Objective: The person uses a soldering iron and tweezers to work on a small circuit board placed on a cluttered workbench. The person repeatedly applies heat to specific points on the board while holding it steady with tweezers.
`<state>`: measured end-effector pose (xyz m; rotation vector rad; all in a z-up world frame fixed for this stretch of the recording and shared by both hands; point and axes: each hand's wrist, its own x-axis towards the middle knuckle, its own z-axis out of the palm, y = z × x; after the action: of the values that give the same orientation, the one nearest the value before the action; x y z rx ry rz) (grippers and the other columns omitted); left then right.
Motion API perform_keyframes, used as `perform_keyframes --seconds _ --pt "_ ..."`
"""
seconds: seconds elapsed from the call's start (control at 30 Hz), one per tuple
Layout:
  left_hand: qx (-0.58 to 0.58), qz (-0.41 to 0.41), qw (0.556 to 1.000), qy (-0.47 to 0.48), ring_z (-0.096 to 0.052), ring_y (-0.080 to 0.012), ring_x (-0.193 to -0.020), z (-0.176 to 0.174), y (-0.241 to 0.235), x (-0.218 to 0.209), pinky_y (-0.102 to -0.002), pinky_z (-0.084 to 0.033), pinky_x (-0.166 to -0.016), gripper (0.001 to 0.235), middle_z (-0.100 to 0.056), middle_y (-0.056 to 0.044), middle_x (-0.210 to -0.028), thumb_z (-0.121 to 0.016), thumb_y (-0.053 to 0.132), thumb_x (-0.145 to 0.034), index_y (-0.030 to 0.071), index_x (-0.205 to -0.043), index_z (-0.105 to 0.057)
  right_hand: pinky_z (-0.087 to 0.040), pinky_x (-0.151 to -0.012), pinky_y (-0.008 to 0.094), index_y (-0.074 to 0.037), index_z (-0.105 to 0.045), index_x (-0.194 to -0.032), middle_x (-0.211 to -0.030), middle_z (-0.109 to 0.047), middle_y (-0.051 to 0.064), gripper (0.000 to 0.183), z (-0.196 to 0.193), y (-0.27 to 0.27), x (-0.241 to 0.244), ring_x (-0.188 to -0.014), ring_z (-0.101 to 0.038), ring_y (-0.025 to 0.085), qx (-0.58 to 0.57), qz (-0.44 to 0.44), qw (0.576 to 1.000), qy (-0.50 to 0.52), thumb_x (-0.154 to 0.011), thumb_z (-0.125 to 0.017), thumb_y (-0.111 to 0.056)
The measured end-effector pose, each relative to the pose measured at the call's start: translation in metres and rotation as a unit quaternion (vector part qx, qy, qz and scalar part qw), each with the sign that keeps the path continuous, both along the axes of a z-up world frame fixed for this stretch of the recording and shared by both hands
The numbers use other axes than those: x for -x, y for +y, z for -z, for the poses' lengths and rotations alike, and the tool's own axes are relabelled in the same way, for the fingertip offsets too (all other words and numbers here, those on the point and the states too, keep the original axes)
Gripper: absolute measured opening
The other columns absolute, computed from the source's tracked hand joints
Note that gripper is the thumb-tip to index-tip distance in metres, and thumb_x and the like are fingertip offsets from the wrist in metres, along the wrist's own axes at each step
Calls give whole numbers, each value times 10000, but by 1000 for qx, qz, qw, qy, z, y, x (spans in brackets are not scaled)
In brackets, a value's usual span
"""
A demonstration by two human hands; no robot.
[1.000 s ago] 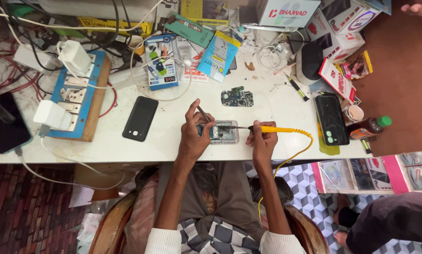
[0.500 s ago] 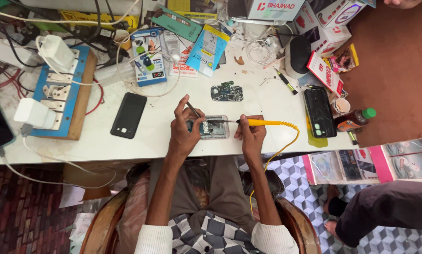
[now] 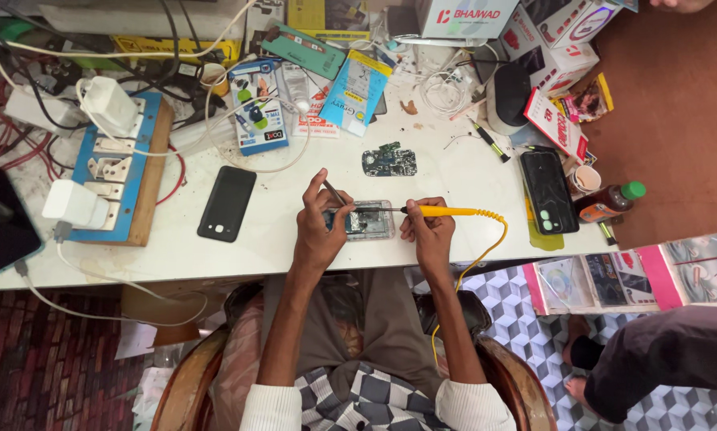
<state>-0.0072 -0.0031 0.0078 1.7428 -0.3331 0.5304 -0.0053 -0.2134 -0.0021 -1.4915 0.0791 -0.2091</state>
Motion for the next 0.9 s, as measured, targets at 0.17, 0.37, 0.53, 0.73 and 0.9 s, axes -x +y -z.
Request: perform_keyframes --seconds 0.17,0.37,0.53,0.73,0.9 --pt "-3 -4 1000 -10 -770 -241 -956 1 -1 -2 -363 -613 -862 855 -737 -127 -1001 -705 -89 -926 114 -1580 -193 -418 -491 200 -30 -548 -1012 -671 -635 44 207 -3 0 -1 -531 -567 71 1 -1 1000 0 -1013 -681 -187" --pt "4 3 1000 -1 -772 -248 -972 1 -2 -1 -376 -622 -865 872 -740 -125 -1010 -710 -83 -923 120 -1586 -181 -420 -497 195 -33 -554 -1016 -677 -645 36 195 -5 1 2 -542 -582 70 15 1 1000 9 -1007 -673 -187" --pt "-7 0 1000 5 -775 -241 -952 3 0 -2 -381 -617 -865 867 -735 -123 -994 -704 -76 -934 123 -1588 -170 -414 -506 193 -33 -548 -1015 -673 -637 35 186 -6 3 2 -547 -572 68 13 10 1000 -8 -1023 -663 -179" --pt "-2 10 1000 2 -771 -250 -981 4 -2 -3 -385 -628 -884 878 -740 -128 -1013 -700 -73 -932 118 -1591 -152 -416 -494 205 -51 -502 -986 -650 -602 28 179 -6 4 3 -524 -546 71 -9 35 999 -23 -1030 -644 -149" --pt "-5 7 1000 11 -776 -236 -960 3 -2 -3 -375 -623 -861 868 -743 -134 -1007 -706 -83 -933 121 -1581 -166 -410 -503 208 -49 -483 -975 -646 -589 33 176 -2 4 2 -525 -537 75 -16 47 998 -41 -1041 -632 -116"
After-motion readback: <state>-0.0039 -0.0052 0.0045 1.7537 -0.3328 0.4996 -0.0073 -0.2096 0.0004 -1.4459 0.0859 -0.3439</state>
